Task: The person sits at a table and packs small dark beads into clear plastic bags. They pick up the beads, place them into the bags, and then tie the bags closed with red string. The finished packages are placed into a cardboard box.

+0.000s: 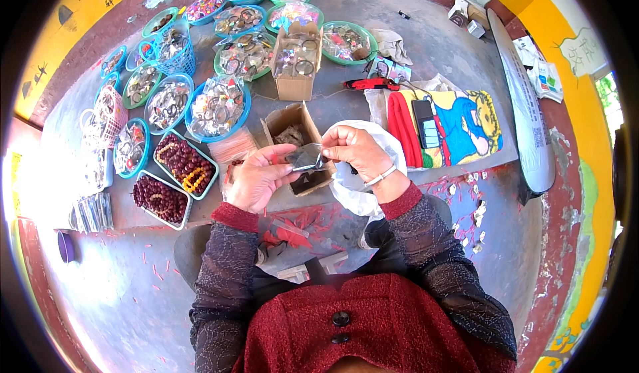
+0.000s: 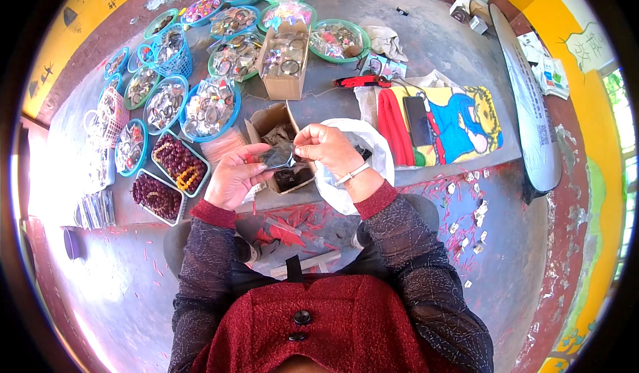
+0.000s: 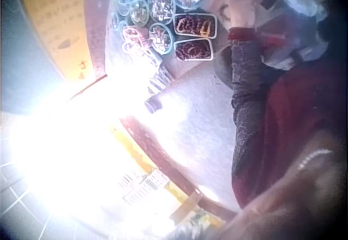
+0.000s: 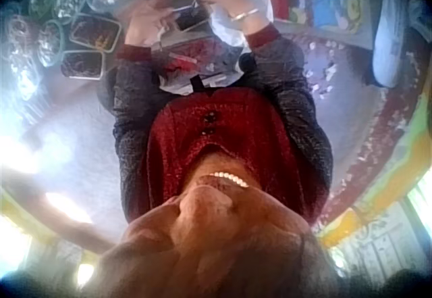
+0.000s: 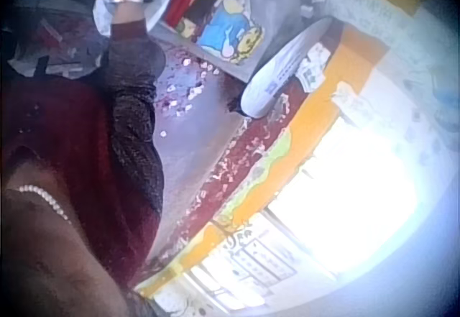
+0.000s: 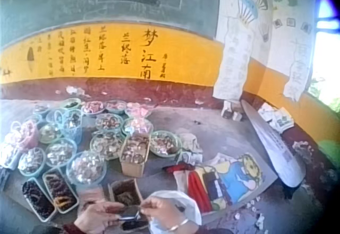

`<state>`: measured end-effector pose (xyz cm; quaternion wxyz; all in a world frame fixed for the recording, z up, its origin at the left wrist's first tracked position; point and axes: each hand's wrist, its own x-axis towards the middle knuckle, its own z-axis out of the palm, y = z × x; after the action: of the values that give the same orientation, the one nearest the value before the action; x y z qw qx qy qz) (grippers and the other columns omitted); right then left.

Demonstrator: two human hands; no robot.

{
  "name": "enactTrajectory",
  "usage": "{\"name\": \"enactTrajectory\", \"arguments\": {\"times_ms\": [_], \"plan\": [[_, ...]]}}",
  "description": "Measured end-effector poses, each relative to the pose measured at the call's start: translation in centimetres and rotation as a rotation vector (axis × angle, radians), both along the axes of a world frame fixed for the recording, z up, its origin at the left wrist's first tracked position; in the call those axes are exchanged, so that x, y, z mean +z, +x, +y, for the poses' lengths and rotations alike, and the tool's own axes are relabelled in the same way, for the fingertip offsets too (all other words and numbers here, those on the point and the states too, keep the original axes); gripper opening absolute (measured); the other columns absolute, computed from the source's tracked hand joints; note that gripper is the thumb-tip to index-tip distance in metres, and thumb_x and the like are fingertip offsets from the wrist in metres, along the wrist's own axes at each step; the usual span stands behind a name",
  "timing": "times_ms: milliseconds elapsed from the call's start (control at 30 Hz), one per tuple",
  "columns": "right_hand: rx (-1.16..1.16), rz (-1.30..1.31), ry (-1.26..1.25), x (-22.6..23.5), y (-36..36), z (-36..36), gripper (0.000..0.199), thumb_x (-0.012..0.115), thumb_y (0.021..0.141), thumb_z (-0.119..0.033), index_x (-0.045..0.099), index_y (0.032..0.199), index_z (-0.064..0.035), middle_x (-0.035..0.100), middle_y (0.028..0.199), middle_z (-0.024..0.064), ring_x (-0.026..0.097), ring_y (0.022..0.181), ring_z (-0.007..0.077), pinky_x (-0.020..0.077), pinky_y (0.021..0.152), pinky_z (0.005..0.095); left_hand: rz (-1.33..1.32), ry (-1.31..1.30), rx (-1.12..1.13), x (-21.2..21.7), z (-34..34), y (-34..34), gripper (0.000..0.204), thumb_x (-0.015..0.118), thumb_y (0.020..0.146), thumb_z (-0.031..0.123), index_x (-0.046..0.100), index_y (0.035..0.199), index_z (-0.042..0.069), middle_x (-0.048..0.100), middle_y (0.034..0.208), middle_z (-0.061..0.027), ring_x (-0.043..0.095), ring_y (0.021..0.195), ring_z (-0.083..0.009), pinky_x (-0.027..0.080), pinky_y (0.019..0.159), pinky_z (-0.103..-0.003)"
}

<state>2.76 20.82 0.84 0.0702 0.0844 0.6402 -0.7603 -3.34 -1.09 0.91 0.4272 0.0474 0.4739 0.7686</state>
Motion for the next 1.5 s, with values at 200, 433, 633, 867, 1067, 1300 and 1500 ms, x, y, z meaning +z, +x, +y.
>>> {"name": "enactTrajectory", "arguments": {"times_ms": [200,433,633,867,1067,1300,1500], "plan": [[0.033,0.021,0.018,0.5,0.0,0.7,0.016,0.062,0.076,0.001,0.057,0.091,0.0002,0.061,0.081,0.0044,0.058,0.075,0.0102,0.0469,0.068,0.0219,-0.037,0.029,0.097,-0.4,-0.1,-0.3,0.027,0.048,0.082,-0.008,0.054,0.108,-0.002,0.060,0.100,-0.0110,0.061,0.086,-0.0175,0.052,0.078,-0.028],[0.051,0.088,0.099,-0.4,0.0,0.2,0.016,0.057,0.080,0.001,0.056,0.095,0.0010,0.060,0.086,0.0040,0.058,0.080,0.0103,0.0461,0.072,0.0221,-0.011,0.025,0.017,-0.3,-0.1,-0.1,0.028,0.048,0.082,-0.007,0.053,0.109,-0.001,0.059,0.103,-0.0114,0.061,0.088,-0.0178,0.053,0.077,-0.028],[0.077,0.131,0.199,-0.7,0.0,-0.2,0.018,0.055,0.081,0.002,0.055,0.099,0.0013,0.060,0.090,0.0053,0.058,0.084,0.0106,0.0464,0.075,0.0238,-0.017,0.043,-0.013,-0.3,0.3,0.0,0.035,0.048,0.081,-0.008,0.047,0.116,0.000,0.056,0.109,-0.0140,0.060,0.096,-0.0234,0.053,0.077,-0.029],[0.094,0.101,0.093,-0.7,-0.1,-0.2,0.020,0.055,0.080,0.003,0.056,0.099,0.0014,0.061,0.090,0.0056,0.059,0.083,0.0110,0.0467,0.075,0.0238,0.002,0.088,-0.045,0.5,0.4,0.3,0.042,0.049,0.080,-0.008,0.044,0.121,-0.001,0.055,0.113,-0.0137,0.059,0.100,-0.0260,0.053,0.077,-0.029],[0.022,0.096,0.141,-0.8,0.2,-0.9,0.020,0.056,0.076,0.008,0.059,0.095,0.0016,0.061,0.080,0.0037,0.057,0.074,0.0086,0.0467,0.068,0.0219,0.010,0.077,-0.097,0.3,0.4,0.5,0.042,0.050,0.080,-0.008,0.045,0.121,-0.002,0.055,0.114,-0.0121,0.058,0.101,-0.0256,0.052,0.079,-0.031],[-0.052,0.133,0.213,-0.5,-0.1,-0.7,0.019,0.060,0.075,0.006,0.059,0.094,0.0024,0.062,0.080,0.0047,0.058,0.074,0.0089,0.0473,0.067,0.0215,0.018,0.094,-0.052,-0.5,0.6,0.6,0.041,0.051,0.080,-0.007,0.045,0.120,-0.001,0.055,0.113,-0.0119,0.057,0.102,-0.0233,0.050,0.082,-0.031],[-0.042,0.092,0.097,-0.4,-0.1,0.2,0.016,0.061,0.076,0.003,0.060,0.092,0.0021,0.062,0.081,0.0039,0.058,0.074,0.0093,0.0469,0.067,0.0211,0.088,0.098,0.029,-0.5,0.9,0.8,0.039,0.050,0.077,-0.011,0.049,0.115,-0.002,0.055,0.111,-0.0116,0.059,0.093,-0.0174,0.051,0.080,-0.029]]}}
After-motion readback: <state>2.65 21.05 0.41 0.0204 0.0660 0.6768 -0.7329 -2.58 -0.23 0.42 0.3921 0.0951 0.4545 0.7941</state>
